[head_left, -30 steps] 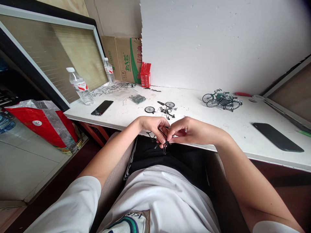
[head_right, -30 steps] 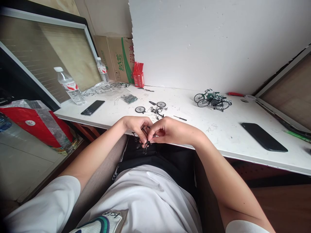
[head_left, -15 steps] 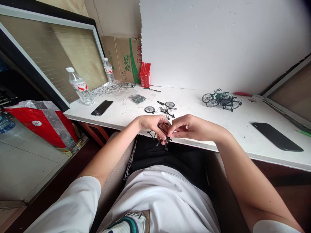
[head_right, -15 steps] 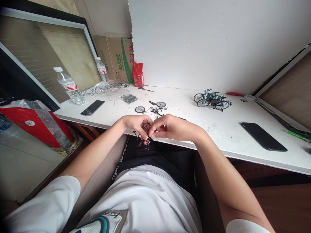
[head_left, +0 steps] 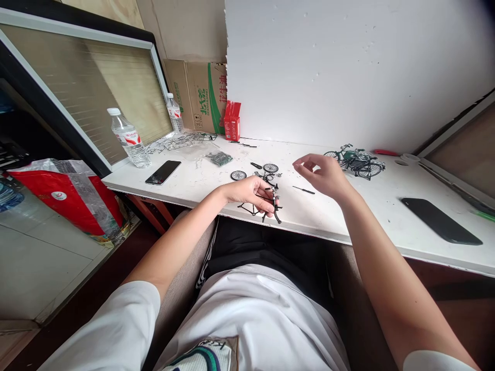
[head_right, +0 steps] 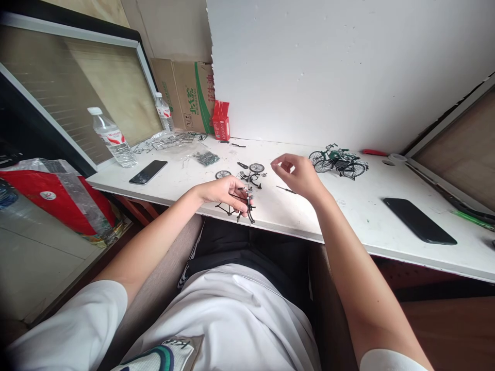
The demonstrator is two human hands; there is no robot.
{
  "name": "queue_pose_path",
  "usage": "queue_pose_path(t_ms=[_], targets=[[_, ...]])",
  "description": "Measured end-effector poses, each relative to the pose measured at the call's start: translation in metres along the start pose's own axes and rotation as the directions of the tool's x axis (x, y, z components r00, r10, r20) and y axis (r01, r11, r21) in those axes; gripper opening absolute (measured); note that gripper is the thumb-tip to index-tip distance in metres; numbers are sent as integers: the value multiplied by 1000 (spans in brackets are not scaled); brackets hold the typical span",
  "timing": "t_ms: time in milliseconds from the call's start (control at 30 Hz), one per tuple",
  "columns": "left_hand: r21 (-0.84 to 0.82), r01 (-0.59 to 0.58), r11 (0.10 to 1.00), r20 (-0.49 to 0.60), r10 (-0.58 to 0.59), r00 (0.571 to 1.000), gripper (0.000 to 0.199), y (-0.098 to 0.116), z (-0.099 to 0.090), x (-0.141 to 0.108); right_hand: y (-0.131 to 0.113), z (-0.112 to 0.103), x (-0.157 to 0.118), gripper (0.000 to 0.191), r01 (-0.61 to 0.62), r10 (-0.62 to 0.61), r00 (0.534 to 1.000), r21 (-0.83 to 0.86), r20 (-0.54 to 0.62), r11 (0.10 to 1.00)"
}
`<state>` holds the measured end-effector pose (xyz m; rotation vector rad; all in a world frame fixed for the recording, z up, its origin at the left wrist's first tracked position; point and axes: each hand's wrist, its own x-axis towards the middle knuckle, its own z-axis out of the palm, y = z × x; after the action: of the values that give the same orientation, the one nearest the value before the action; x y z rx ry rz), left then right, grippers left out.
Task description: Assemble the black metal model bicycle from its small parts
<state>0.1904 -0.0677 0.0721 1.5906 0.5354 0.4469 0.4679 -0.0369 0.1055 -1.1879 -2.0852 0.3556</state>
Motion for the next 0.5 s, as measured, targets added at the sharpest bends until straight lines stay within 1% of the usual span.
queue_pose_path(t_ms=[67, 100, 133, 167, 233, 333, 400, 500], targets=[[24, -10, 1000, -46, 11, 999, 47, -1, 2, 2, 29, 1, 6, 43, -35, 55, 990, -149, 131, 988], [28, -14, 999, -68, 16, 998, 48, -1, 3, 3, 43, 2, 8, 42, -72, 116, 974, -218, 195, 973], [31, -19, 999, -90, 22, 996, 48, -1, 4, 4, 54, 2, 9, 43, -123, 197, 948, -284, 250, 951], [34, -25, 999, -110, 28, 993, 49, -1, 5, 5, 64, 3, 10, 46, -163, 261, 925, -332, 276, 929], [38, -37, 999, -150, 42, 988, 49, -1, 7, 6, 78, 4, 10, 51, -207, 325, 903, -379, 281, 902], [22, -59, 998, -200, 62, 978, 49, -2, 7, 8, 88, 4, 10, 53, -235, 361, 878, -374, 313, 897], [12, -74, 997, -231, 75, 970, 50, -2, 7, 9, 92, 6, 10, 48, -241, 372, 865, -371, 336, 897], [14, -86, 996, -269, 87, 959, 51, 0, 7, 9, 99, 9, 10, 33, -239, 371, 869, -380, 327, 894]])
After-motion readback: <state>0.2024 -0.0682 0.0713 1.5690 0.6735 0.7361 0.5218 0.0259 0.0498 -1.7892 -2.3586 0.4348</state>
